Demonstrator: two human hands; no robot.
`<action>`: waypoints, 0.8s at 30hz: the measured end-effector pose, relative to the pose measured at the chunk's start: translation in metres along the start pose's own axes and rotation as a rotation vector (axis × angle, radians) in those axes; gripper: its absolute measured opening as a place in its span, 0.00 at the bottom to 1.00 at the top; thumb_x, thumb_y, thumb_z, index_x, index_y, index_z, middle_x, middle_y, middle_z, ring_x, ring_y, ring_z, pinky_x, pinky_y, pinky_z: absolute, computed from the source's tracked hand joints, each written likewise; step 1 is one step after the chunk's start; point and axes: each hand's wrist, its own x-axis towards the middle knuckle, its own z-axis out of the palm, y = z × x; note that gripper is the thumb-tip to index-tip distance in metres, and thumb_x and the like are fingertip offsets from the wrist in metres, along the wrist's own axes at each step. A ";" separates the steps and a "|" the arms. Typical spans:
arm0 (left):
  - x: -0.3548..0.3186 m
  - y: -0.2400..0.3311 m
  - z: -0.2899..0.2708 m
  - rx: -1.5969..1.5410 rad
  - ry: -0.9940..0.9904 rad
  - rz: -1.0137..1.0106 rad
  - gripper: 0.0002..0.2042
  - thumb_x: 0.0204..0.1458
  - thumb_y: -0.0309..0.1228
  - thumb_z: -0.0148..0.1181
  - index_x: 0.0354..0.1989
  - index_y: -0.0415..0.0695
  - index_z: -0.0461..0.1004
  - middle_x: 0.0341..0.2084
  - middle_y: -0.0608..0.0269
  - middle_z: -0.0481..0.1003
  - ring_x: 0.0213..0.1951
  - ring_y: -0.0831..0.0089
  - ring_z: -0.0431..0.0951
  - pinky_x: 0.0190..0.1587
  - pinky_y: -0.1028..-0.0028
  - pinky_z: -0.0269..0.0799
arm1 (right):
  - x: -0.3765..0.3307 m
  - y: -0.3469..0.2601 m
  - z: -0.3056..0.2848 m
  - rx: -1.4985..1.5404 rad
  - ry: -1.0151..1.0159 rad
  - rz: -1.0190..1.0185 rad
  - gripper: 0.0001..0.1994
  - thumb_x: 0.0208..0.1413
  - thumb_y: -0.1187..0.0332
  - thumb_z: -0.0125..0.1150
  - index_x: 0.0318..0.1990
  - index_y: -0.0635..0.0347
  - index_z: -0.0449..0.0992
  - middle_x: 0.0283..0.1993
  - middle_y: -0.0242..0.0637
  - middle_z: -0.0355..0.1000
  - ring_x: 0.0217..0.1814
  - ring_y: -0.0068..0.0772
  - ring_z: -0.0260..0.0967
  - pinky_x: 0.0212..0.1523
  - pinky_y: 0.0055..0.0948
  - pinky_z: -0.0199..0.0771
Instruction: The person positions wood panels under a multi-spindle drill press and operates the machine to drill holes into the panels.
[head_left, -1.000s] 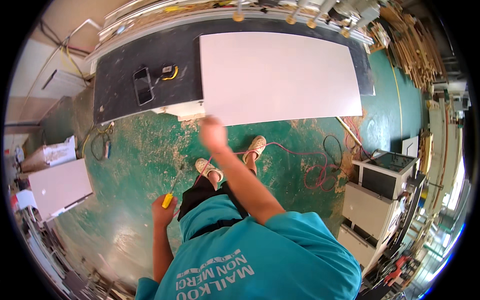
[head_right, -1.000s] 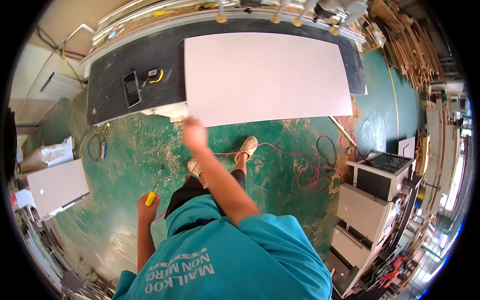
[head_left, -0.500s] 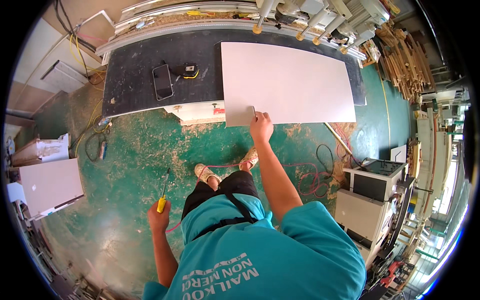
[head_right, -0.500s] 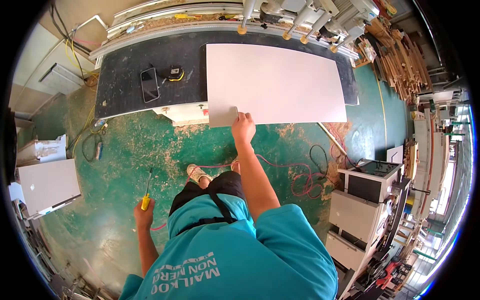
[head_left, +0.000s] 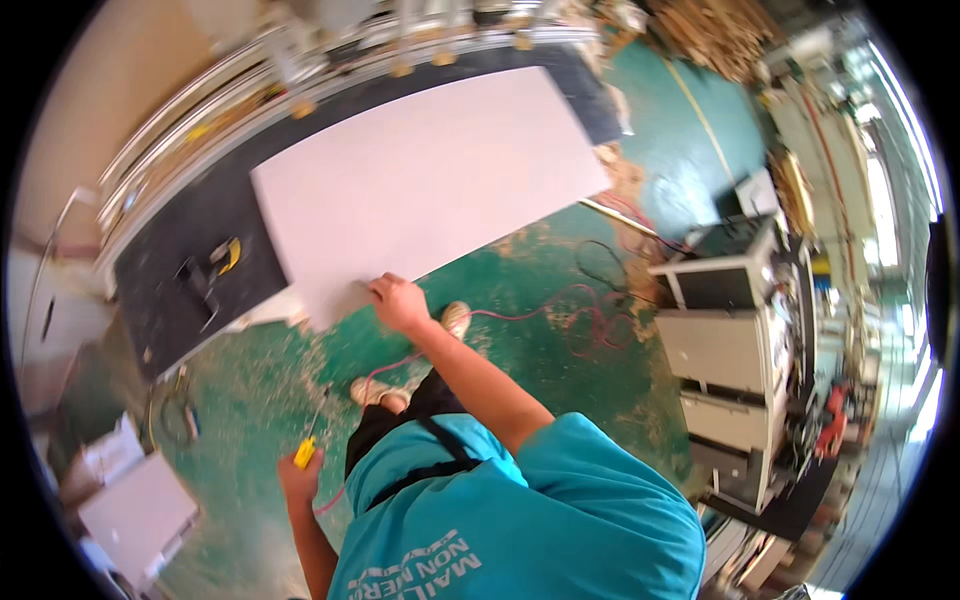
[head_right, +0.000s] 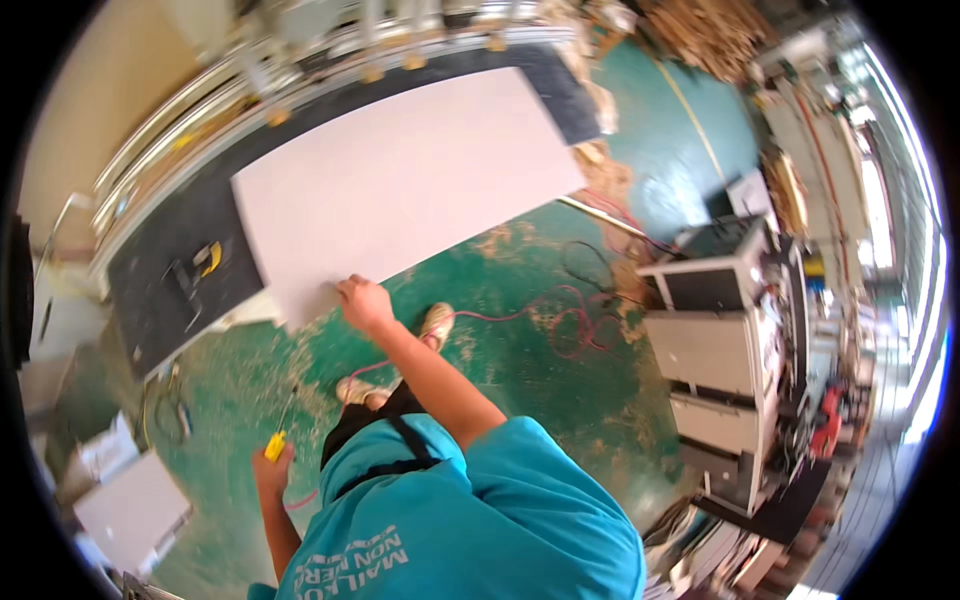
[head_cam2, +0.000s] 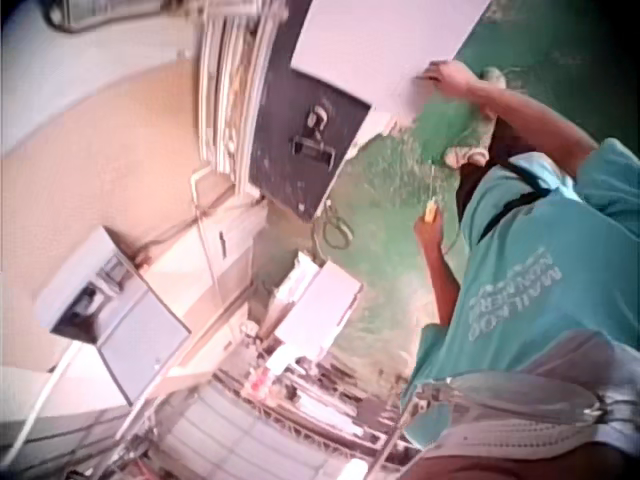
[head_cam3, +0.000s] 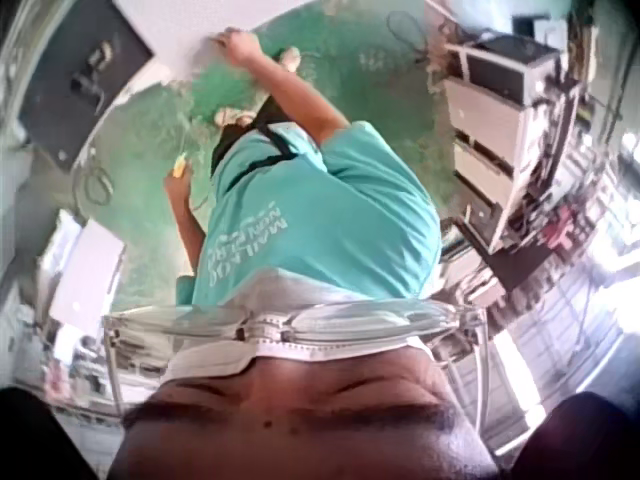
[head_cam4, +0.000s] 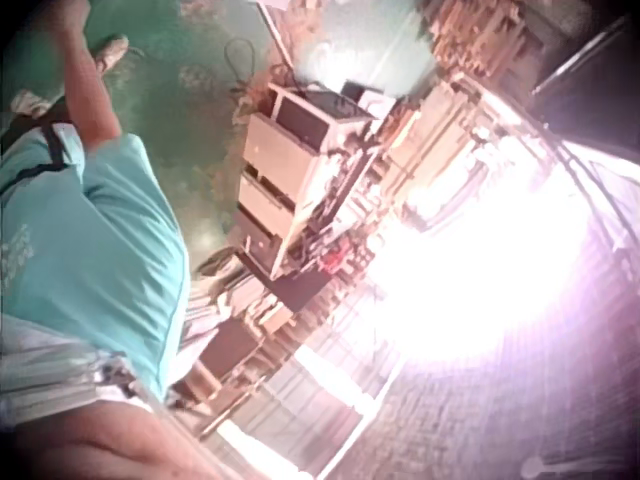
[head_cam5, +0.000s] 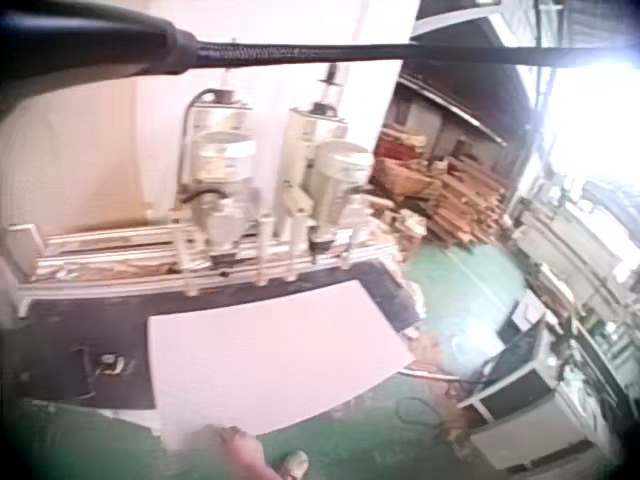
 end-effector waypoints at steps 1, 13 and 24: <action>0.007 0.007 0.015 0.008 -0.053 0.011 0.17 0.46 0.40 0.71 0.23 0.36 0.77 0.15 0.62 0.74 0.19 0.76 0.70 0.25 0.66 0.67 | 0.015 0.040 -0.032 -0.026 0.108 0.039 0.08 0.53 0.66 0.56 0.38 0.50 0.80 0.37 0.37 0.76 0.38 0.47 0.75 0.39 0.44 0.77; 0.038 0.199 0.114 0.063 -0.151 0.063 0.16 0.47 0.36 0.71 0.24 0.33 0.75 0.16 0.63 0.74 0.20 0.76 0.73 0.26 0.74 0.70 | 0.051 0.439 -0.395 -0.602 0.322 0.995 0.10 0.54 0.67 0.52 0.37 0.49 0.81 0.41 0.43 0.79 0.41 0.50 0.78 0.39 0.46 0.79; 0.064 0.153 0.077 0.288 -0.110 0.103 0.25 0.43 0.43 0.74 0.34 0.28 0.77 0.26 0.47 0.78 0.27 0.62 0.79 0.34 0.64 0.74 | 0.041 0.409 -0.344 -0.482 0.628 0.350 0.10 0.52 0.70 0.59 0.41 0.50 0.82 0.38 0.41 0.76 0.38 0.50 0.74 0.38 0.43 0.76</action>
